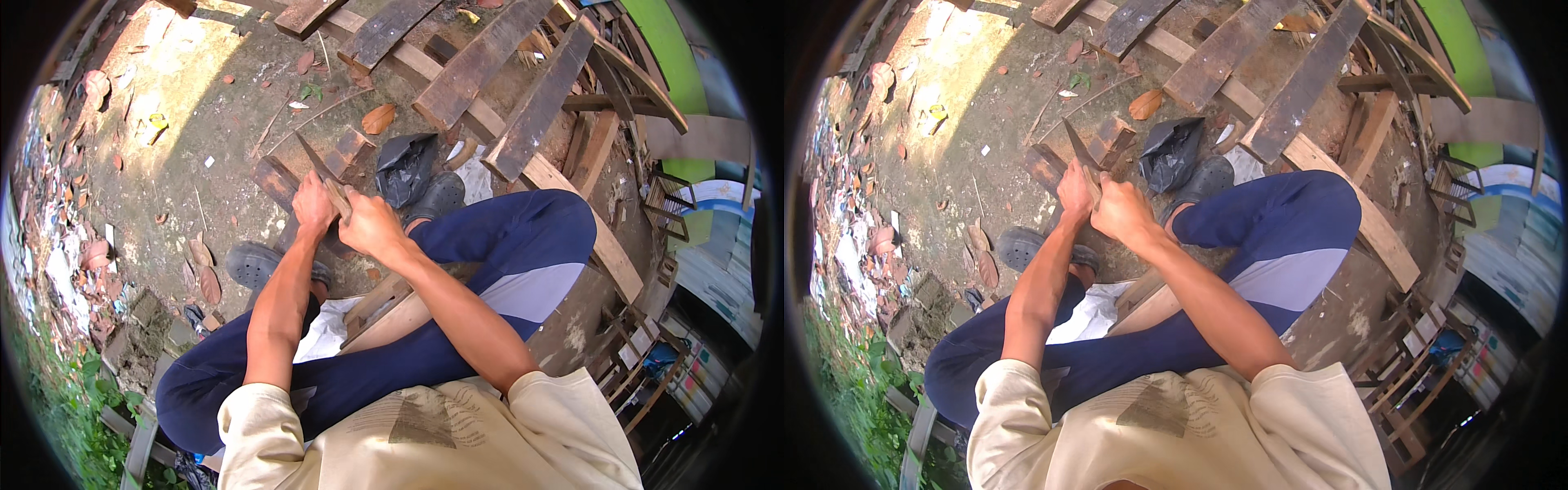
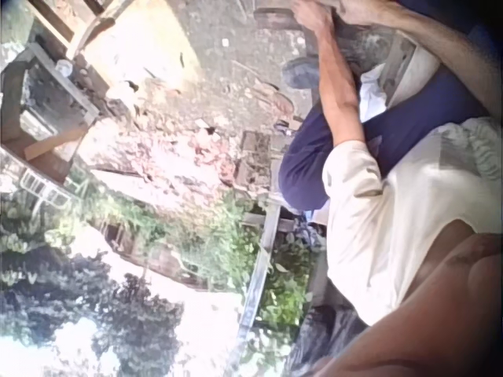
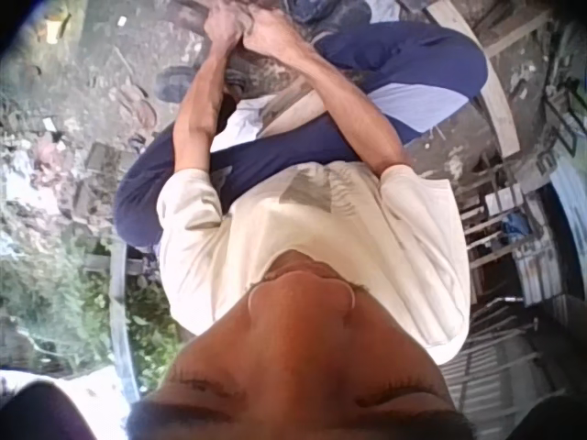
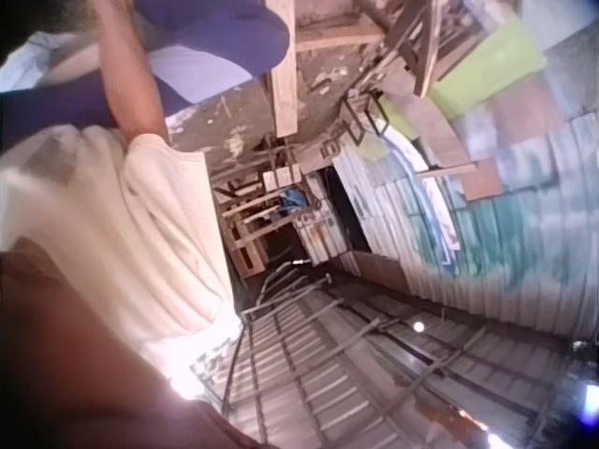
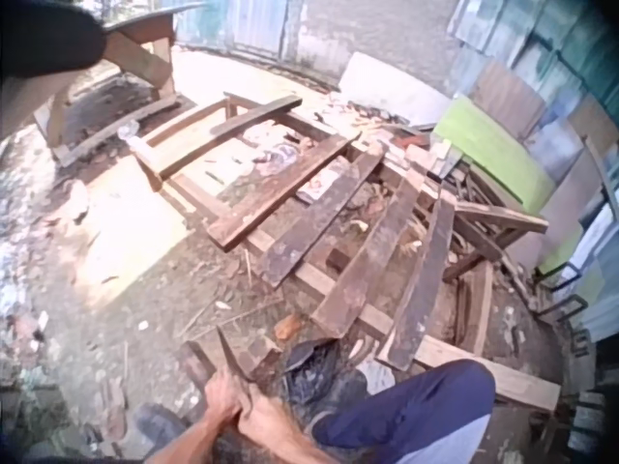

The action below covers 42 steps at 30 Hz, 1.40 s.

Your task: The person sits on the ground and uses a hammer to strike a small wooden piece, then uses a saw to cut the wood. The person continues to hammer and saw the wood piece repeatedly.

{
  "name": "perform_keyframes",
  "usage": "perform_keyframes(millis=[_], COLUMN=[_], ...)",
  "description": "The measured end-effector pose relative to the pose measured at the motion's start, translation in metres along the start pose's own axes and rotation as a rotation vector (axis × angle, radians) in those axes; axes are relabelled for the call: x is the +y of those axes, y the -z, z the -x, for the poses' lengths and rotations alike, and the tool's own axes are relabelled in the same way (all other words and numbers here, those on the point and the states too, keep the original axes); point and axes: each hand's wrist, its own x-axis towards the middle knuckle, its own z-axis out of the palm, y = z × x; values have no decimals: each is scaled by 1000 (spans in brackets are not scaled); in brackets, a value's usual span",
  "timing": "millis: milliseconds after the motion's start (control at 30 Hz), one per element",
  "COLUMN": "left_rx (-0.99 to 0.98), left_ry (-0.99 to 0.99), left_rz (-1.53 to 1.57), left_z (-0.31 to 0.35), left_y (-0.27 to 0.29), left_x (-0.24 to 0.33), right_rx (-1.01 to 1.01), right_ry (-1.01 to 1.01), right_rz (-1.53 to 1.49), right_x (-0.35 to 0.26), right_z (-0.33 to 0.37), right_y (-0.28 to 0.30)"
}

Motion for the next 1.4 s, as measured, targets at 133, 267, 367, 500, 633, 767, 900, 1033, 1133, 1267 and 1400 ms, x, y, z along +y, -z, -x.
perform_keyframes(millis=[133,267,367,500,633,767,900,1033,1133,1267,1400], left_rx=[-11,-16,-72,-41,-43,-28,-30,-27,-24,-69,-97], left_ry=[65,73,62,32,77,91,60,80,101,62,81], left_rz=[32,24,46,24,32,31,32,20,16,40,59], left_z=[1,3,13,4,4,3,-5,1,4,5,-3], left_y=[3,9,7,3,15,17,-3,13,15,12,21], left_x=[-10,-1,-3,-9,3,2,-13,-6,3,2,-4], right_rx=[-4,31,-120,-22,-49,76,30,-63,-9,23,-56], right_ry=[52,163,-73,-51,2,109,-15,12,59,-28,-33], right_rz=[-38,-56,-18,7,-50,-90,23,-58,-75,-127,15], right_x=[-2,3,-8,-9,-6,5,-5,-3,-3,6,-13], right_z=[88,142,57,27,150,134,12,118,155,42,73], right_y=[29,53,31,1,58,45,-4,46,55,20,26])
